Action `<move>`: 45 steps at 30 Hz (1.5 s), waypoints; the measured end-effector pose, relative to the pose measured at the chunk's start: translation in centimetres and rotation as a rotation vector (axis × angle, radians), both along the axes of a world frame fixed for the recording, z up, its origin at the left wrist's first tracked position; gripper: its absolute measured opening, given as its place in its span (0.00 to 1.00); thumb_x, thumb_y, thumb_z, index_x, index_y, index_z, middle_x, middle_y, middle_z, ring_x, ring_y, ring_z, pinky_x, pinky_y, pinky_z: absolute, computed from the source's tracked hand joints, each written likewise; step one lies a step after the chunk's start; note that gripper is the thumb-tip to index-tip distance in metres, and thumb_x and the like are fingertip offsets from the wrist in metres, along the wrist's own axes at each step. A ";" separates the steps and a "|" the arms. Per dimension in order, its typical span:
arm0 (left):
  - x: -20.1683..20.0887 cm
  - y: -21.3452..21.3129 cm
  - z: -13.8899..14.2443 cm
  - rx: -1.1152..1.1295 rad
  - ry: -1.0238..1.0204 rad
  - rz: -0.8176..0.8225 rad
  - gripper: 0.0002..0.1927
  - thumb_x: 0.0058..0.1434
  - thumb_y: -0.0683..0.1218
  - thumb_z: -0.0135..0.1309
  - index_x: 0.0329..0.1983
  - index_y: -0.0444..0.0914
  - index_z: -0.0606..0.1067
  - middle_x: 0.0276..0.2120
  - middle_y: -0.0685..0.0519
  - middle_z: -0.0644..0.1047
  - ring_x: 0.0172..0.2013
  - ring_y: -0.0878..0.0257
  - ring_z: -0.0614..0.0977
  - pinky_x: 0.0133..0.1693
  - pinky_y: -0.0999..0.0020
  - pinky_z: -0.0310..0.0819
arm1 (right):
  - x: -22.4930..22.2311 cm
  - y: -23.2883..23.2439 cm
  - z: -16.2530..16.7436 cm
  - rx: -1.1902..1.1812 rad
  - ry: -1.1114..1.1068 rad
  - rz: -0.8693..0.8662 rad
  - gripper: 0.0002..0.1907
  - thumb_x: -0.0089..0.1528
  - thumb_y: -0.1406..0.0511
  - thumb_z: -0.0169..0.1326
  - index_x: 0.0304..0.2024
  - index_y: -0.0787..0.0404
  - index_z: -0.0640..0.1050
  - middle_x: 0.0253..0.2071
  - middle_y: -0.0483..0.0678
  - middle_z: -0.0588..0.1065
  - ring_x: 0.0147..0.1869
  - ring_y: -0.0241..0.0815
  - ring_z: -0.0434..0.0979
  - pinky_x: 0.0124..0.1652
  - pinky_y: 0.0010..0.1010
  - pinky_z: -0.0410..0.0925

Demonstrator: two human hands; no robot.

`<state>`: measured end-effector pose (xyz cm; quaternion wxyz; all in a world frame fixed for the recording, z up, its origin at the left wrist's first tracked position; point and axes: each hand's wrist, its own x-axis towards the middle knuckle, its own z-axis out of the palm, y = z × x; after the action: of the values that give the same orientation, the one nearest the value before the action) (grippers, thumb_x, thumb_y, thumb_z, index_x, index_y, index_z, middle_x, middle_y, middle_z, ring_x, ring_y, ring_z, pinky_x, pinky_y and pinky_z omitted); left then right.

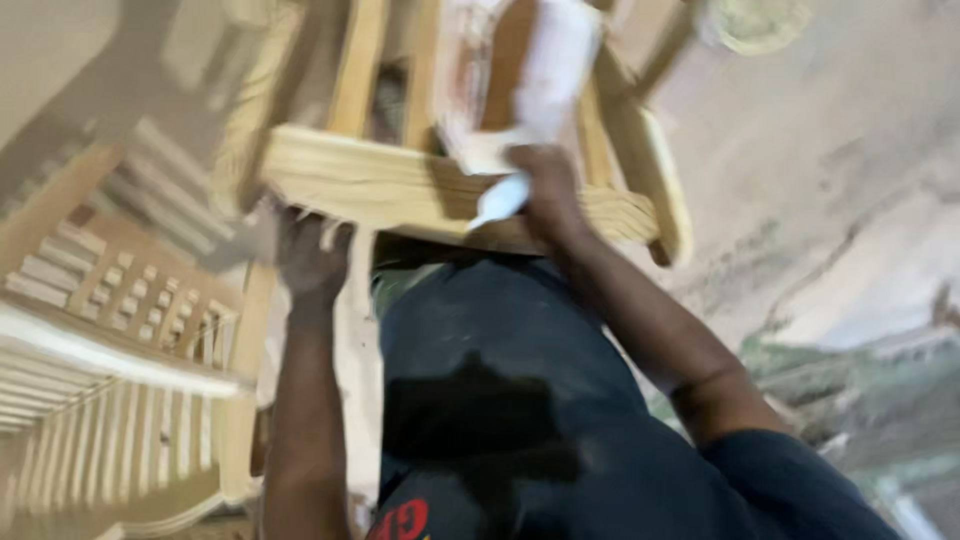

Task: The person applies glue from a white bottle to joints and edges of a wooden chair frame, then rubs the glue into the wood with a finger. The person moves around the chair to reach different sections.

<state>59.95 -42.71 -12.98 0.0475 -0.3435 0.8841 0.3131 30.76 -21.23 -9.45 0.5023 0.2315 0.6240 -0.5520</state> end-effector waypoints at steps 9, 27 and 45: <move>4.0 0.2 1.0 -0.206 0.074 -0.151 0.13 0.72 0.50 0.64 0.53 0.38 0.80 0.72 0.31 0.63 0.65 0.39 0.76 0.63 0.49 0.76 | 6.4 -1.5 4.0 -0.175 -0.119 -0.289 0.20 0.63 0.68 0.52 0.56 0.72 0.73 0.45 0.54 0.79 0.45 0.43 0.80 0.45 0.32 0.73; -2.8 2.9 9.6 0.056 0.379 -0.130 0.15 0.66 0.51 0.66 0.47 0.36 0.79 0.45 0.44 0.81 0.48 0.46 0.83 0.53 0.54 0.78 | 9.0 -1.9 6.7 -0.210 -0.214 -0.406 0.14 0.65 0.65 0.48 0.48 0.71 0.74 0.33 0.55 0.75 0.31 0.48 0.78 0.29 0.43 0.75; -6.5 4.6 17.4 0.654 0.685 -0.034 0.21 0.69 0.51 0.61 0.60 0.37 0.75 0.48 0.50 0.83 0.45 0.66 0.85 0.47 0.72 0.82 | 8.7 -4.3 11.5 -0.301 -0.030 -0.088 0.20 0.71 0.61 0.41 0.49 0.69 0.78 0.37 0.53 0.76 0.32 0.41 0.70 0.27 0.27 0.61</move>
<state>53.46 -38.07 4.38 -0.1358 -0.1730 0.7094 0.6696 39.42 -25.53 2.08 0.5159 0.1892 0.5159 -0.6571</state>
